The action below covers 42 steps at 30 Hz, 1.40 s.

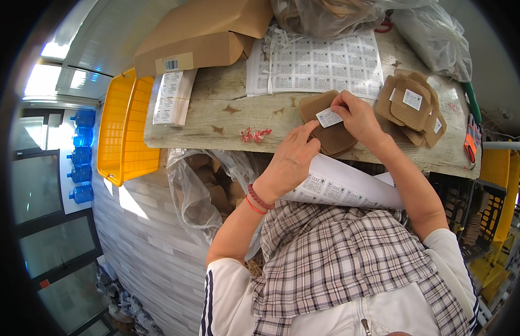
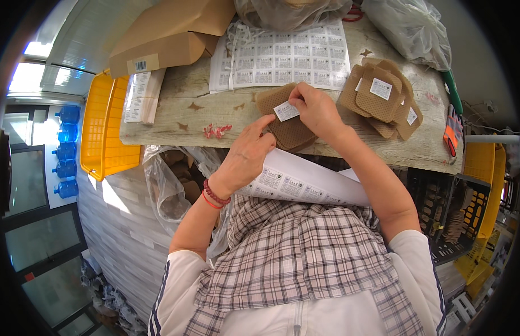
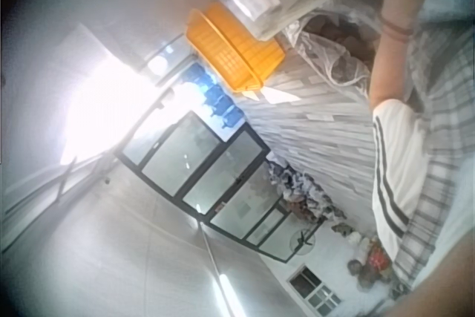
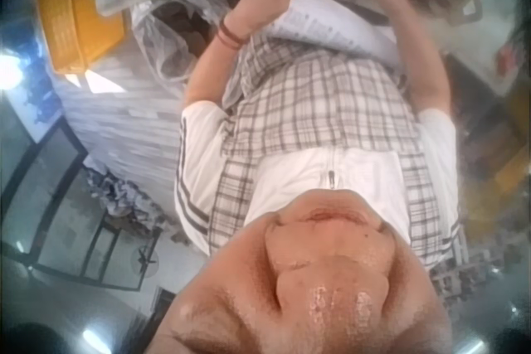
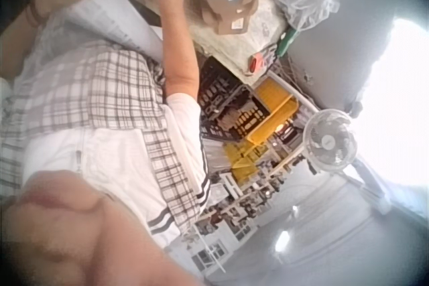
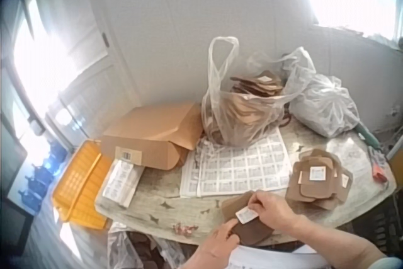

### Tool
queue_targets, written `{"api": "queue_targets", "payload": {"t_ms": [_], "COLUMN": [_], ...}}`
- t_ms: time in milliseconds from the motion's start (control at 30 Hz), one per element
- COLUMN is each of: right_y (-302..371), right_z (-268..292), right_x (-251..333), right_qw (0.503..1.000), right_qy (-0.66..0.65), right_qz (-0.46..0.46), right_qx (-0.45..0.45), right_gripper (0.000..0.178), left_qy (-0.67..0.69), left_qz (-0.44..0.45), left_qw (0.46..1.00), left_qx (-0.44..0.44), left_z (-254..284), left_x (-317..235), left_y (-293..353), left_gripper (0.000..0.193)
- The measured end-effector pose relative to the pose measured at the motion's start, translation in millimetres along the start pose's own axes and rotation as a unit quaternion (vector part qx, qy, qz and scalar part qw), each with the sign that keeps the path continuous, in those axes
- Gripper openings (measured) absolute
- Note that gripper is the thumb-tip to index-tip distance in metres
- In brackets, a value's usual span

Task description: The person repeatedly tears individual labels from a continuous roll and affixes them to small brown cardboard packages. They handle the packages one at a time, placing each labeled item into a plastic bag on the table.

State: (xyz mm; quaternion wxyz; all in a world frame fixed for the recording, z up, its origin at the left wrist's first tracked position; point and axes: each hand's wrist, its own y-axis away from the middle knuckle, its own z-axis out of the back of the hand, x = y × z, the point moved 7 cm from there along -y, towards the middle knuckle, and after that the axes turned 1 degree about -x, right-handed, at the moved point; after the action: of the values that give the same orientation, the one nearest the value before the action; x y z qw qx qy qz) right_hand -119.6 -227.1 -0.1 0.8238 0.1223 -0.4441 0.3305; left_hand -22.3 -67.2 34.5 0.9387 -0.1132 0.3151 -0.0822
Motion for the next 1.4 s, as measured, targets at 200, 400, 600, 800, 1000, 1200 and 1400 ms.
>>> {"api": "queue_targets", "payload": {"t_ms": [200,400,600,800,1000,1200,1400], "right_y": [5.7,15.7,19.1,20.9,23.9,21.8,36.6], "right_z": [-0.7,-7.1,-1.7,3.4,7.4,27.0,132.2], "right_x": [12.2,17.9,27.6,4.1,10.4,1.2,5.0], "right_qw": [0.995,0.976,0.977,0.975,0.951,0.973,0.920], "right_qy": [0.073,0.163,0.152,0.120,0.135,0.128,0.202], "right_qz": [0.058,0.129,0.113,0.111,0.157,0.057,0.059], "right_qx": [-0.018,-0.062,-0.098,-0.152,-0.230,-0.185,-0.330], "right_gripper": [0.009,0.028,0.050,0.025,0.010,0.008,0.011], "left_qy": [-0.049,-0.084,-0.103,-0.102,-0.090,-0.063,-0.061], "left_qz": [-0.027,-0.030,-0.030,-0.037,-0.031,-0.012,-0.009], "left_qw": [0.998,0.995,0.993,0.993,0.994,0.996,0.996], "left_qx": [0.033,0.039,0.043,0.040,0.052,0.056,0.060], "left_z": [-3.5,-7.6,-8.7,-8.9,-11.7,-14.4,-9.3], "left_x": [-2.7,-4.7,-4.7,-6.0,-2.8,3.7,8.4], "left_y": [-2.6,-1.5,-0.8,2.2,5.9,9.1,16.2], "left_gripper": [0.004,0.005,0.006,0.007,0.006,0.007,0.008]}}
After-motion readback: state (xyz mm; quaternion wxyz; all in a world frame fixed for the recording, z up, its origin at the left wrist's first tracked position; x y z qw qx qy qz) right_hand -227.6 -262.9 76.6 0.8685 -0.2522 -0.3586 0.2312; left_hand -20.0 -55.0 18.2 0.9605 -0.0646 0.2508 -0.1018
